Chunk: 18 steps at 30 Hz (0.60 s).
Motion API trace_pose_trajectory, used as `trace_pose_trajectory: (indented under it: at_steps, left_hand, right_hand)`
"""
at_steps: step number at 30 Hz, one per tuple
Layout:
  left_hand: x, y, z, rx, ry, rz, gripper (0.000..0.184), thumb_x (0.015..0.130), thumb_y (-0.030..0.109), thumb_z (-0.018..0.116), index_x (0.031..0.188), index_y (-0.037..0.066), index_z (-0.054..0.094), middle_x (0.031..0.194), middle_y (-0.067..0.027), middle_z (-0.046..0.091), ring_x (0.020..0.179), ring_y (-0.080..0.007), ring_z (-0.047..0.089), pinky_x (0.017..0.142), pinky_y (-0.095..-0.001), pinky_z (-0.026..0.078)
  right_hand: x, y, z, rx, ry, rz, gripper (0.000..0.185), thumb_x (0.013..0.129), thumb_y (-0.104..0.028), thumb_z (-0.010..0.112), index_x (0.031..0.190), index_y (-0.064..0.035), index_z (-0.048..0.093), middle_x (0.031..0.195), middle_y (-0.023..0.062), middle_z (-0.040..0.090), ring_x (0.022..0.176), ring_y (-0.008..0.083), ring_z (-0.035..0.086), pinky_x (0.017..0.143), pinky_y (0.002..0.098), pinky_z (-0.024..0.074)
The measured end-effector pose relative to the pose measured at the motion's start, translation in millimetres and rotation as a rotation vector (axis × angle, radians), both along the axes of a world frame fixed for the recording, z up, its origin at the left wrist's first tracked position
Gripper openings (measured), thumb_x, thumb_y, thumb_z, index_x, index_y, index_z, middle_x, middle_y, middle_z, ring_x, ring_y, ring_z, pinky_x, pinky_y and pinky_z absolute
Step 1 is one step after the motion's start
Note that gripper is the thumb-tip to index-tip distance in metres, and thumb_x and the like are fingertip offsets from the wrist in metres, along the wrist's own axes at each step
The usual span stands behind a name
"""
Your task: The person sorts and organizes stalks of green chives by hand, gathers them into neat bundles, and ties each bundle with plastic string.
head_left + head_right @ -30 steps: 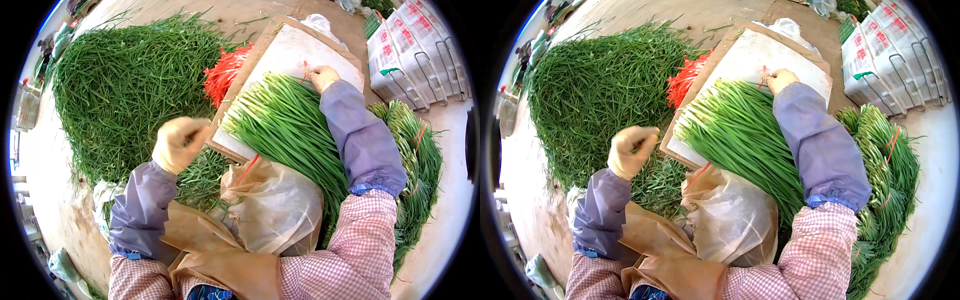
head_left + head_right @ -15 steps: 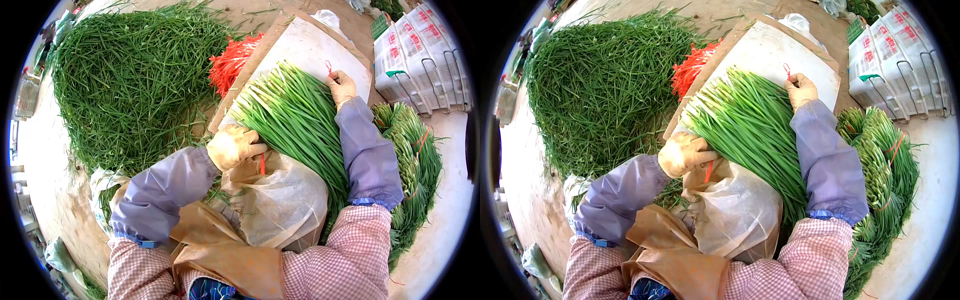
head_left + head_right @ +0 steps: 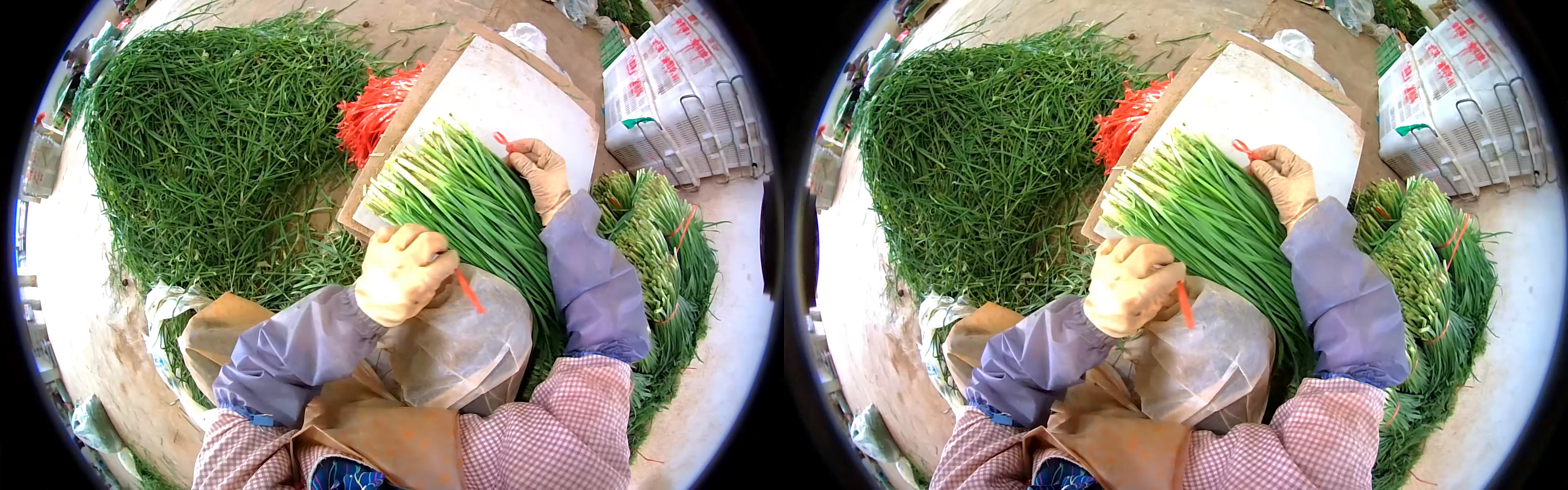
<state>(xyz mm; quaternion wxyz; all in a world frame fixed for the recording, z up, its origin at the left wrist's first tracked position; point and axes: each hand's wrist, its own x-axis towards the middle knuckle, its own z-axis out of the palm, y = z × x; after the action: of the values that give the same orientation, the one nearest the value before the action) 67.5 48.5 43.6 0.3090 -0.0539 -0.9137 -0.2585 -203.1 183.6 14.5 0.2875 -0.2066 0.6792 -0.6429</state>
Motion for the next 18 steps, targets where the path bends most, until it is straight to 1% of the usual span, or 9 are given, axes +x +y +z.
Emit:
trace_pose_trajectory:
  at_steps: [2,5,8,9,12,13,14,17,18]
  left_hand:
    - [-15.6,6.9,0.8,-0.041,0.094,0.001,0.026,0.063,0.014,0.066,0.089,0.015,0.067,0.106,-0.003,0.061,0.102,-0.0222,0.058,0.092,-0.0451,0.043]
    - [-33.9,3.3,16.0,-0.111,0.083,-0.031,0.016,0.068,0.014,0.068,0.084,0.013,0.065,0.115,-0.0019,0.062,0.115,-0.0259,0.056,0.106,-0.0535,0.033]
    - [-60.3,2.2,14.5,0.135,-0.022,-0.066,0.009,0.075,0.016,0.069,0.08,0.011,0.062,0.12,0.0002,0.062,0.126,-0.0289,0.051,0.112,-0.0589,0.023]
    - [-66.7,2.0,13.0,0.14,-0.017,-0.055,0.011,0.08,0.018,0.069,0.081,0.01,0.062,0.117,-0.0005,0.063,0.126,-0.0303,0.051,0.111,-0.0582,0.025]
    - [-80.3,7.1,11.3,0.203,-0.051,0.033,0.01,0.082,0.018,0.068,0.082,0.009,0.062,0.112,-0.0025,0.065,0.123,-0.03,0.054,0.11,-0.0565,0.026]
    - [-84.1,6.7,9.6,0.221,-0.061,0.07,0.01,0.084,0.018,0.066,0.084,0.008,0.063,0.108,-0.0041,0.067,0.119,-0.0297,0.056,0.109,-0.0537,0.028]
    - [-86.6,4.4,9.4,0.252,-0.083,0.062,0.01,0.085,0.018,0.065,0.085,0.008,0.063,0.107,-0.0048,0.067,0.116,-0.028,0.057,0.109,-0.0523,0.029]
    - [-91.2,8.1,4.4,0.26,-0.058,0.113,0.011,0.084,0.017,0.064,0.082,0.006,0.062,0.102,-0.0054,0.068,0.111,-0.0271,0.059,0.103,-0.0486,0.034]
    - [-93.3,8.2,3.1,0.259,-0.06,0.12,0.011,0.084,0.016,0.064,0.08,0.006,0.062,0.1,-0.0054,0.068,0.11,-0.027,0.059,0.101,-0.0475,0.035]
  right_hand:
    - [12.4,-5.1,6.9,0.028,-0.026,-0.03,0.015,0.088,-0.001,0.067,0.103,0.0023,0.067,0.089,0.0073,0.071,0.08,0.0122,0.066,0.074,0.0238,0.054]
    - [22.3,-5.3,8.2,-0.02,-0.085,0.005,0.013,0.088,-0.001,0.067,0.101,0.0022,0.069,0.091,0.0055,0.07,0.081,0.0108,0.064,0.075,0.023,0.0531]
    - [24.5,-6.3,4.3,-0.021,0.0,0.039,0.012,0.089,-0.001,0.066,0.101,0.002,0.069,0.088,0.0046,0.07,0.079,0.0099,0.062,0.073,0.0229,0.0518]
    - [23.4,-5.9,3.1,-0.007,0.027,0.045,0.011,0.089,-0.002,0.066,0.099,0.0015,0.069,0.087,0.0038,0.069,0.077,0.0093,0.061,0.072,0.023,0.0507]
    - [21.0,-2.5,1.1,0.042,0.1,0.058,0.009,0.089,-0.007,0.067,0.095,0.0,0.068,0.082,0.0013,0.067,0.074,0.0077,0.057,0.069,0.0233,0.0474]
    - [23.7,-1.1,1.5,0.045,0.13,0.043,0.009,0.088,-0.008,0.068,0.093,-0.0012,0.067,0.082,0.001,0.066,0.074,0.0073,0.056,0.068,0.023,0.0461]
    - [25.9,-0.9,2.8,0.062,0.136,0.043,0.009,0.087,-0.008,0.068,0.093,-0.0013,0.067,0.082,0.001,0.066,0.074,0.0074,0.056,0.067,0.0231,0.0461]
    - [29.1,-3.9,8.3,0.124,0.167,0.04,0.009,0.087,-0.009,0.069,0.092,-0.0014,0.066,0.081,0.001,0.065,0.073,0.0078,0.055,0.067,0.0237,0.0463]
    - [28.4,-4.0,5.9,0.093,0.157,0.042,0.01,0.087,-0.009,0.07,0.092,-0.0013,0.066,0.081,0.0011,0.065,0.073,0.0079,0.055,0.067,0.0238,0.0463]
